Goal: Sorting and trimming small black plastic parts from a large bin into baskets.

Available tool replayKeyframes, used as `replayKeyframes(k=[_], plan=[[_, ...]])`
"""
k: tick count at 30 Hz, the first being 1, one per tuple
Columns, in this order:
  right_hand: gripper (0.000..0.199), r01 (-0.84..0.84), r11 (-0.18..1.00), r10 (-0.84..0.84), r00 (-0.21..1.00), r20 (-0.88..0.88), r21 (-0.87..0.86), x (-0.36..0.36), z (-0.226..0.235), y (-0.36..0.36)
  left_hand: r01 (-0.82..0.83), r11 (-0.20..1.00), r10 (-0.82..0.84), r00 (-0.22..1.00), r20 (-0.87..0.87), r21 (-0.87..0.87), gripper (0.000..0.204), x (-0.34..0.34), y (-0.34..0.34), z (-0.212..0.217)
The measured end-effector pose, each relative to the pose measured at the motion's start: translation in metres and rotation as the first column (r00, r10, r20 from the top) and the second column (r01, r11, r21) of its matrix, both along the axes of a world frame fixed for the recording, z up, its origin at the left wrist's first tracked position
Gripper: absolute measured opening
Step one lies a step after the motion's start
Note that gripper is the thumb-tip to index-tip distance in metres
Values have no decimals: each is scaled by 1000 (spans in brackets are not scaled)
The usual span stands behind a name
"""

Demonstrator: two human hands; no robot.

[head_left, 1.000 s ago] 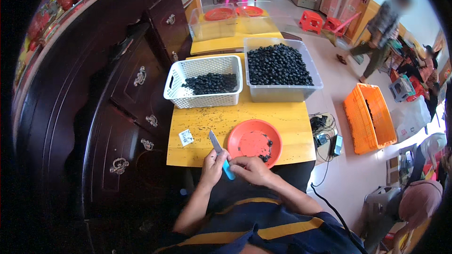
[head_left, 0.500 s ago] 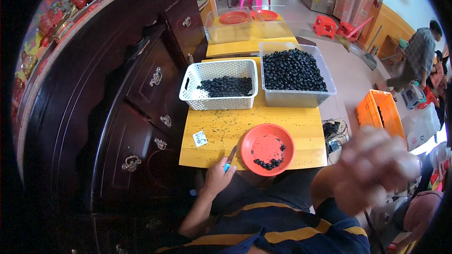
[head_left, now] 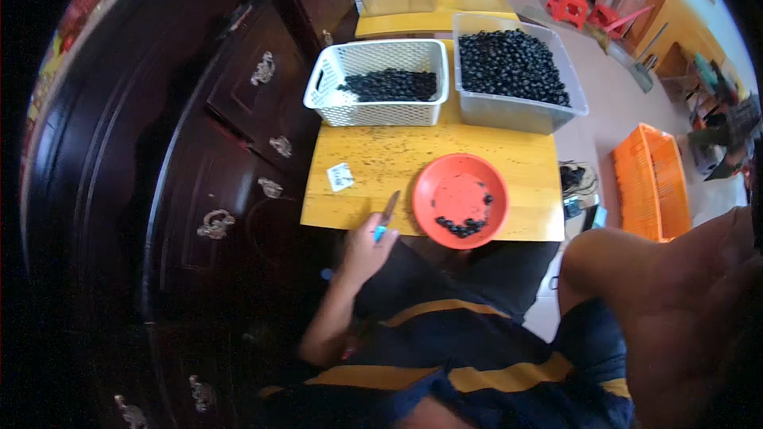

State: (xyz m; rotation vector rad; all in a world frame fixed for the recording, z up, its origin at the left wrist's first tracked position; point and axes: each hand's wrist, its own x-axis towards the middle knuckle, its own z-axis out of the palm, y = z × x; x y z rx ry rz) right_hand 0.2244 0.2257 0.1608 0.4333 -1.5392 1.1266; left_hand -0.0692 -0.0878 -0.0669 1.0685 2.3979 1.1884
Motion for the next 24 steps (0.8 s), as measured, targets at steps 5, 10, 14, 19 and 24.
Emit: replayKeyframes(k=[5, 10, 14, 19, 24], plan=[[31, 57, 986, -47, 996, -69, 157, -3, 4, -25, 14, 999, -13, 1000, 15, -31, 36, 3, -17, -5], [30, 239, 910, -166, 959, -229, 339, -14, 12, -50, -37, 997, 39, 999, 25, -74, 36, 21, -52, -4], [29, 318, 900, -237, 931, -276, 297, -14, 2, -56, -100, 995, 99, 992, 76, 9, 32, 30, -51, 3], [29, 217, 965, -207, 975, -79, 148, -2, -7, -56, -53, 998, 54, 998, 27, -35, 34, 15, -37, 2], [28, 171, 985, -171, 982, 82, 7, -13, -20, -60, -51, 998, 50, 999, 19, 29, 33, 8, -24, 1]])
